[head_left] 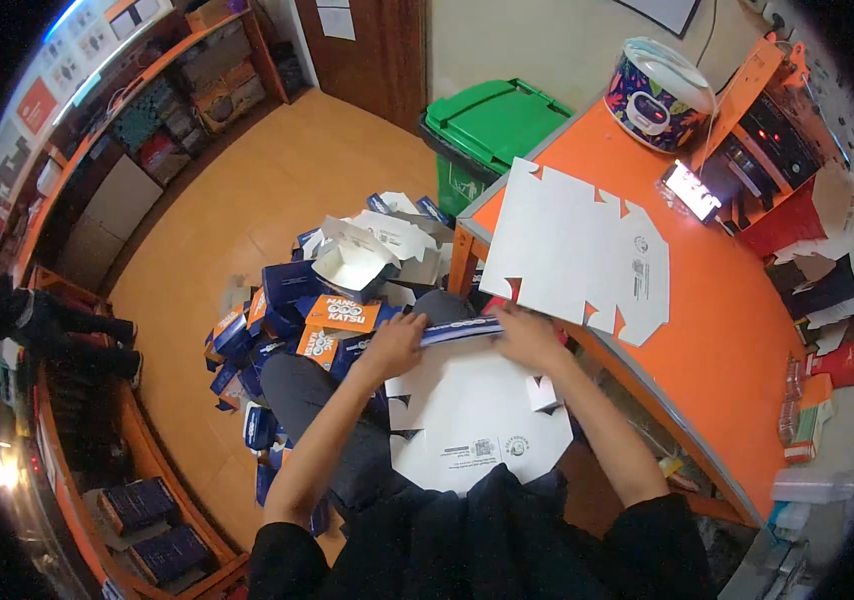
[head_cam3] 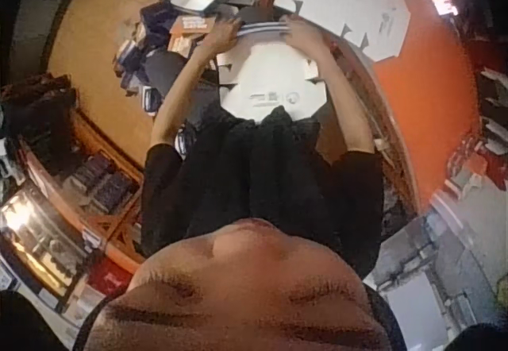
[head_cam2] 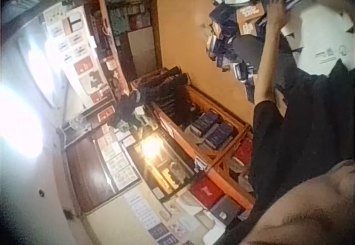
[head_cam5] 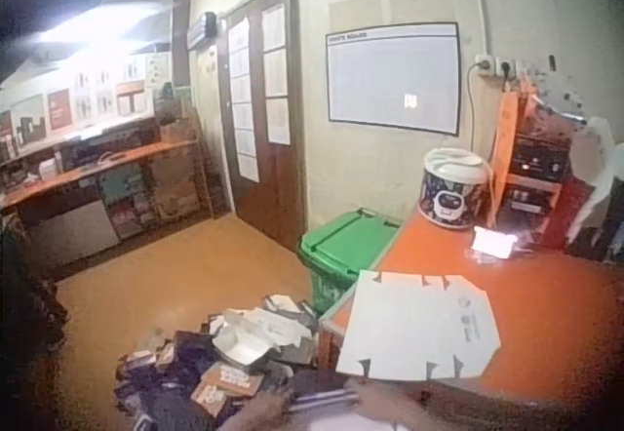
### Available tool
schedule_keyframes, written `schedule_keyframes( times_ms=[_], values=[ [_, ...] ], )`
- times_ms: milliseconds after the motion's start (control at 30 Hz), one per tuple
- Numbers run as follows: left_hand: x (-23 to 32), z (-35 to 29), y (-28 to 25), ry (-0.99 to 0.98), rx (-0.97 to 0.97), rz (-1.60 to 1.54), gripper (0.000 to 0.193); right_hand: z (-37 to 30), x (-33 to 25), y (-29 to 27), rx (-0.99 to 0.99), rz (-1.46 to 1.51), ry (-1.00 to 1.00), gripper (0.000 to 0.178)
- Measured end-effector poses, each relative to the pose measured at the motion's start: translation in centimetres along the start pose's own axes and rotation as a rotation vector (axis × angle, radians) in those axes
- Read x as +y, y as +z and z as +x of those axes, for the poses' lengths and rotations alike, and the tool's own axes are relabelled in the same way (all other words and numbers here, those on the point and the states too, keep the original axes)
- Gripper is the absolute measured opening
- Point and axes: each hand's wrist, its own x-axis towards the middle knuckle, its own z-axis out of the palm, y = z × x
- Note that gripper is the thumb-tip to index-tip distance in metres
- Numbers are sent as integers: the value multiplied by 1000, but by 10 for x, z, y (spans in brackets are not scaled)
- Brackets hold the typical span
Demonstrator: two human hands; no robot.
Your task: The person assembles cardboard food boxes by hand while seated on the floor, picking up flat cardboard sheets and folding them into boxes.
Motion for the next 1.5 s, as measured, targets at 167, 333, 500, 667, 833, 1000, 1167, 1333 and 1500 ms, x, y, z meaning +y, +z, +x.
schedule_keyframes(
  times_ms=[167, 333, 500, 667, 833, 1000, 1167, 1333, 1500],
  values=[
    [30, -29, -48, -40, 40, 28, 33, -10, -5, -18, 24, 75, -114, 54],
    [59, -99, -64, -55, 244, 176, 49, -29, -64, -45, 116, -150, -466, 83],
    [102, -156, -47, -59, 229, 13, 60, -109, -86, -66, -196, -143, -391, 92],
    [116, -178, 38, 56, 111, 206, 56, -145, -42, -3, -130, -44, -215, 72],
    [129, -161, -3, 146, 193, 301, 52, -67, -38, -23, -97, -229, -342, 57],
    [138, -161, -17, 189, 217, 302, 49, -24, -30, 26, -220, -88, -117, 62],
    [149, -171, -22, -103, 631, 141, 63, -48, -31, 4, 42, 116, 55, 63],
    [140, -142, 14, -439, 982, -712, 69, -50, -65, -49, 454, 299, 138, 62],
    [101, -100, -41, -69, 747, -657, 60, -25, -65, -77, 259, 711, -337, 45]
  ],
)
